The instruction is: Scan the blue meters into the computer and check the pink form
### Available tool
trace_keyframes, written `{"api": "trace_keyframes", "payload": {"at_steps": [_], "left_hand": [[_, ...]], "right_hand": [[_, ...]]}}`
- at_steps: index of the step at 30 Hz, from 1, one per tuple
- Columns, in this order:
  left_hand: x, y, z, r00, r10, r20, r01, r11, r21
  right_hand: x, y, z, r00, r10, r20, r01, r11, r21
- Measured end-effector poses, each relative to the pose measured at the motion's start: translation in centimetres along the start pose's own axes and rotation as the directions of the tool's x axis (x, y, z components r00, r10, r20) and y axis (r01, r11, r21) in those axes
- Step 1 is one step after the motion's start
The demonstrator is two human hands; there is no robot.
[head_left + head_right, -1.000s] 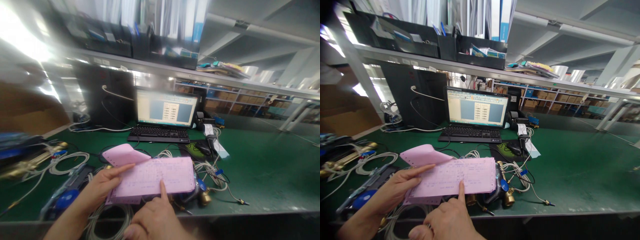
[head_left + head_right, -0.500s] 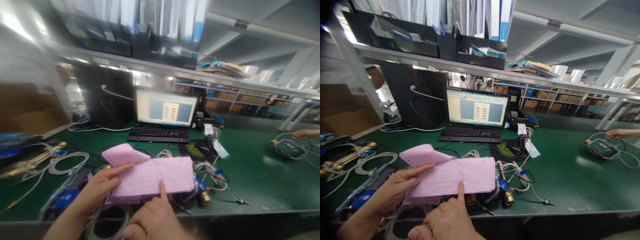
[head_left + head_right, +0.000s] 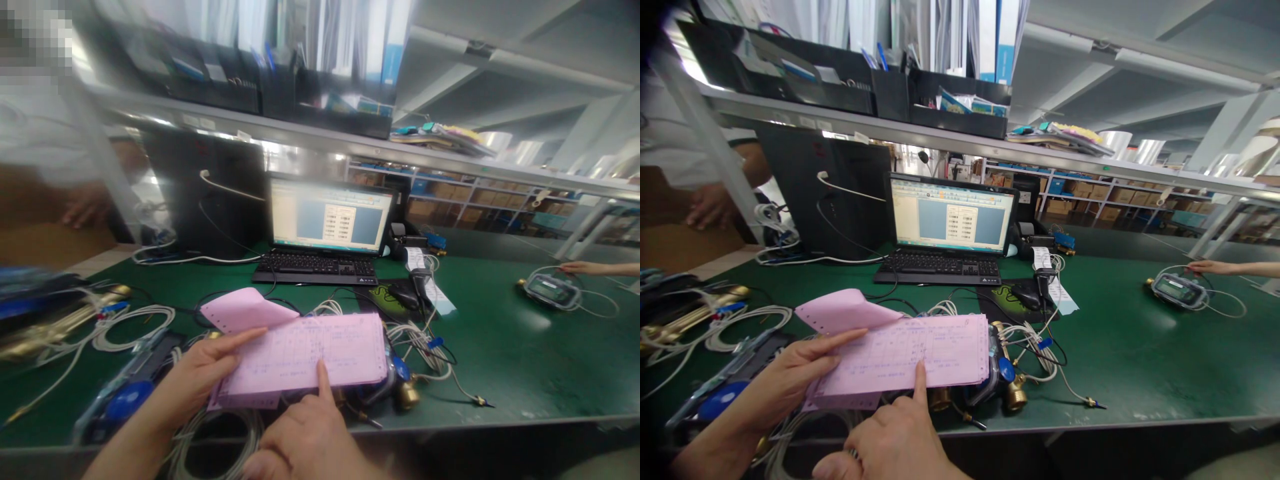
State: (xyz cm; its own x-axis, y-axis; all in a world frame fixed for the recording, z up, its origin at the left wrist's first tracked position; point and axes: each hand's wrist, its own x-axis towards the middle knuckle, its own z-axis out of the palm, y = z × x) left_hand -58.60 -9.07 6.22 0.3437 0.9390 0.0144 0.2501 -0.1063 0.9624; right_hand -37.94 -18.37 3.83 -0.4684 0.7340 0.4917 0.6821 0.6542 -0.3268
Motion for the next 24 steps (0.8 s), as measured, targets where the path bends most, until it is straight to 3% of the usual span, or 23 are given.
{"api": "trace_keyframes", "payload": {"at_steps": [14, 24], "left_hand": [[0.0, -0.2, -0.1, 1.0, -0.014, 0.007, 0.014, 1.0, -0.016], [0.1, -0.2, -0.1, 1.0, -0.022, 0.003, 0.022, 1.0, -0.012]], "right_hand": [[1.3, -0.4, -1.1, 0.999, -0.004, -0.038, 0.007, 0.998, 0.059], [0.7, -0.3, 0.4, 0.992, -0.075, -0.106, 0.072, 0.997, -0.025]]}}
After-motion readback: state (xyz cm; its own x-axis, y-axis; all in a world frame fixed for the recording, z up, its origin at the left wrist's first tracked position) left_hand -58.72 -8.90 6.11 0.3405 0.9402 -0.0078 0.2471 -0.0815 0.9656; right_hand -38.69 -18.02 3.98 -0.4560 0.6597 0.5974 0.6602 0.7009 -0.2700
